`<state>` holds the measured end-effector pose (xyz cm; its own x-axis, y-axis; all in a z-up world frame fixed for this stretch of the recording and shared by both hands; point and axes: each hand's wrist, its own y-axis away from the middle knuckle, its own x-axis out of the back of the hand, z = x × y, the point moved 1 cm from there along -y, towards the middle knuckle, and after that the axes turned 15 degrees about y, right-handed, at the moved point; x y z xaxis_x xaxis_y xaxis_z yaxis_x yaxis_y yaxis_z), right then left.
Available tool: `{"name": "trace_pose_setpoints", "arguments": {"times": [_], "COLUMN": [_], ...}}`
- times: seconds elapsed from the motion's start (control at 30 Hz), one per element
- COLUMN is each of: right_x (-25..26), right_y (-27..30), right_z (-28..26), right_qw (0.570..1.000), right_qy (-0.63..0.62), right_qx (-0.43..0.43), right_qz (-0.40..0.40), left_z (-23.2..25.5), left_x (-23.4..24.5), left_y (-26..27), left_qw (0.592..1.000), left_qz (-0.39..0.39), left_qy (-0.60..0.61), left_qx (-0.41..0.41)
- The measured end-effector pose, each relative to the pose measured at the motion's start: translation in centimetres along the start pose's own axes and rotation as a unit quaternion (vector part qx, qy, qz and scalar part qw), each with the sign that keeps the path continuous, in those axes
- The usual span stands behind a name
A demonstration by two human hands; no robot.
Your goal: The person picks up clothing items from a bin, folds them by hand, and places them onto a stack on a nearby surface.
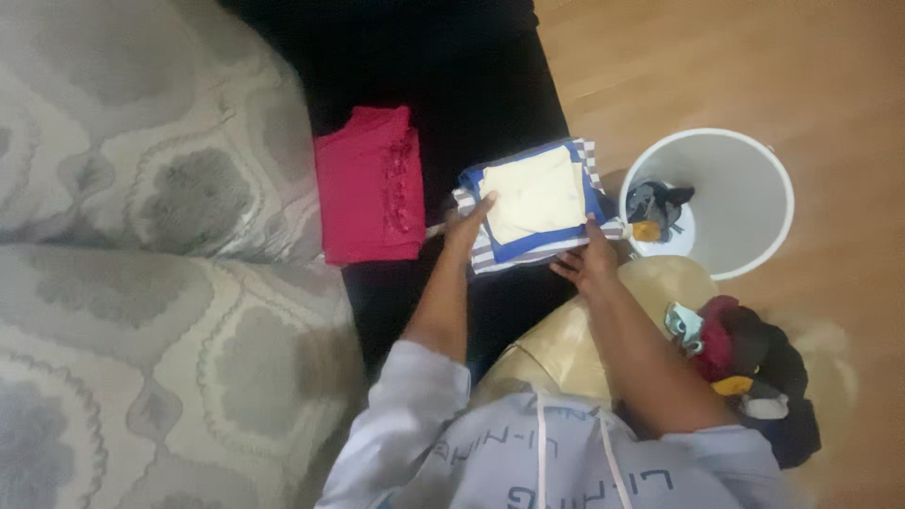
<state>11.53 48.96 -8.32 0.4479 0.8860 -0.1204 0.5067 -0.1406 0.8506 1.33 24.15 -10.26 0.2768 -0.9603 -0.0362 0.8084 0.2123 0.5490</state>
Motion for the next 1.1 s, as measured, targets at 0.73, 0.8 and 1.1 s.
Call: {"name": "trace_pose_setpoints", "arguments": {"times": [0.73, 0.8, 1.1], "right_x": [1.8, 1.7, 2.0], "right_y": [1.4, 2.4, -0.4], "right_z": [0.4, 0.1, 1.3], "right_qw": [0.994, 0.995, 0.997], "right_qy": [-0.104, -0.080, -0.045], "right_qx": [0.024, 0.052, 0.055], "right_qz": [0.020, -0.018, -0.014], "left_z": [8.7, 12.7, 15.6], "left_x": [-6.6, -5.8, 9.4], "left_y": [5.8, 5.9, 0.2], "left_qw": [0.925, 0.934, 0.823], "left_qz": [-0.207, -0.114, -0.013], "left_qy": [0.312, 0.336, 0.561], "left_qx": [-0.065, -0.035, -0.090]}}
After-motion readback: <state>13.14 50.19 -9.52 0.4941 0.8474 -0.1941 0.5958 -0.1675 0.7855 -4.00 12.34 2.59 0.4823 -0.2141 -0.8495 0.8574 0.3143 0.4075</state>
